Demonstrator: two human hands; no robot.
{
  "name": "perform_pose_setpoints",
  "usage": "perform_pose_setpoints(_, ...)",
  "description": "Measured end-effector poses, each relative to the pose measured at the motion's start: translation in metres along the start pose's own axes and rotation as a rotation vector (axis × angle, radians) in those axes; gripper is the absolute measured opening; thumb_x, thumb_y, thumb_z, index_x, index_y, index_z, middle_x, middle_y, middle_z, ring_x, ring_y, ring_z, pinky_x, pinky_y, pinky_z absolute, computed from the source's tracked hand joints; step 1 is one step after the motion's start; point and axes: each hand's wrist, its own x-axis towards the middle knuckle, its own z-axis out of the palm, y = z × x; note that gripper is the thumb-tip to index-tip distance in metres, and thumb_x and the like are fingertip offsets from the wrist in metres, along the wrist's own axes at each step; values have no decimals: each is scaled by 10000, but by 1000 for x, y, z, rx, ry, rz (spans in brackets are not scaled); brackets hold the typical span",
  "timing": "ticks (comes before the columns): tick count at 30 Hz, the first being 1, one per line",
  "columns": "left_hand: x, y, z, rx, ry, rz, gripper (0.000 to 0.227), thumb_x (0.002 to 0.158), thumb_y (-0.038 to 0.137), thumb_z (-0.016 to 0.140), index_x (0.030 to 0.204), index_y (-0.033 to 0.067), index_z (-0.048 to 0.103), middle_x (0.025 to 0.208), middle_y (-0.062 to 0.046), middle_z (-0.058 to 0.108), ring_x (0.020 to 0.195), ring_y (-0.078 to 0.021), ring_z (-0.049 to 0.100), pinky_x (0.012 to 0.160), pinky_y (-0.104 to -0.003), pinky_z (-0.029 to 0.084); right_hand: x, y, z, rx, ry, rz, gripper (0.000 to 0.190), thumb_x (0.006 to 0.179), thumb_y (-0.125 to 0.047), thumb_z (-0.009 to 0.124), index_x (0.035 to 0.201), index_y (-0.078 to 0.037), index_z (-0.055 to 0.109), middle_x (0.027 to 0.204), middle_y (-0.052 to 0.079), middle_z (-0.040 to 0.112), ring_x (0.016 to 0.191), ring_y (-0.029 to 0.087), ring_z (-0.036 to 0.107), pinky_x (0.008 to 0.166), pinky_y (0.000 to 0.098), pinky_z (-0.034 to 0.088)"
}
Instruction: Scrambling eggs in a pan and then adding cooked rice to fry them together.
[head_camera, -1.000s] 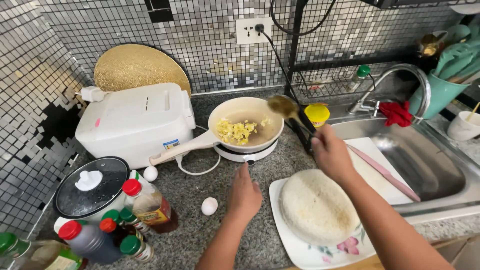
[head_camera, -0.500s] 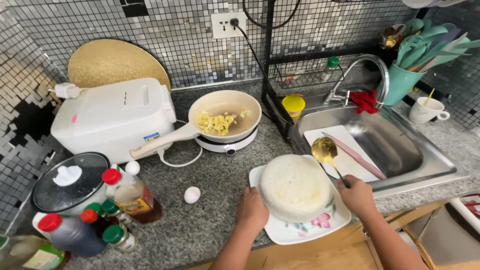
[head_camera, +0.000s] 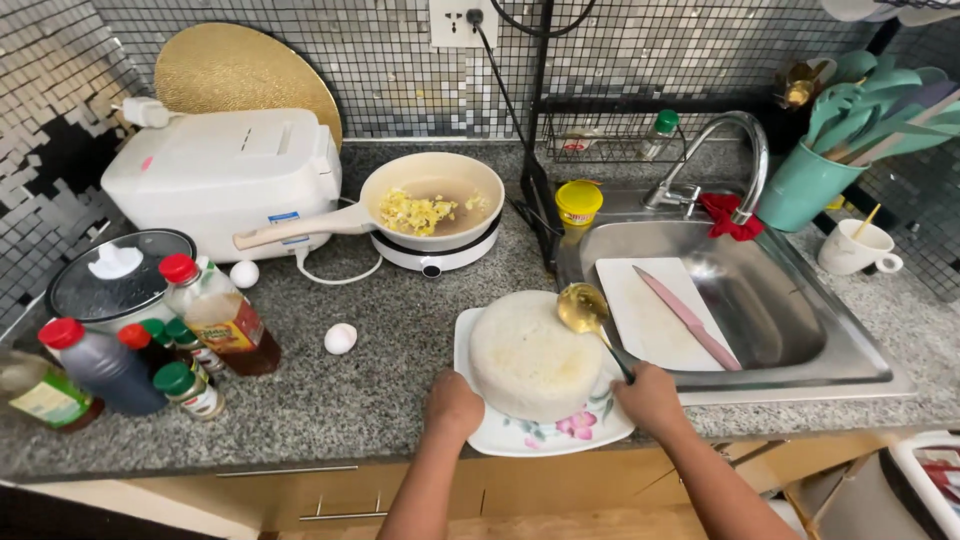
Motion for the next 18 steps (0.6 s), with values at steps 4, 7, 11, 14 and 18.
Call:
perform_pose_setpoints(4,-29,28,-20,-97,3,-162,332,876,79,577,1179,-44,632,1253,-295,643,1176,-461,636,997,-513,530,-4,-2,-9,37,-36,-14,341,795,-288,776,857,44,728,843,282,729,854,439,720,813,482,555)
perform_pose_setpoints(7,-25,14,-2,-115,105,-224,334,911,112,549,1188,-72,587,1240,-311,637,1142,-466,650,973,-521,530,-11,-7,-14,112,-36,-16,324,833,-271,759,883,45,710,790,265,714,786,410,710,764,465,546)
perform_pose_setpoints(11,1,-38,42,-149,262,-48,263,913,82,526,1102,-71,624,1191,-303,647,1103,-473,640,970,-510,515,-13,-13,-15,289,-85,78,303,845,-238,754,934,45,687,772,217,719,712,328,691,707,437,533)
perform_pose_setpoints(14,3,-50,37,-250,373,49,226,909,65,538,1059,-60,652,1147,-289,660,1067,-450,652,951,-502,520,-12,-32,-24,335,-79,47,296,845,-227,758,940,43,683,775,184,719,700,282,676,696,411,527)
perform_pose_setpoints(18,-34,3,-55,-1216,117,-288,336,856,-17,506,1191,-15,529,1139,-261,679,989,-370,705,876,-507,582,1,-67,-37,453,-128,43,263,868,-191,756,965,42,681,786,141,703,685,224,629,653,393,513)
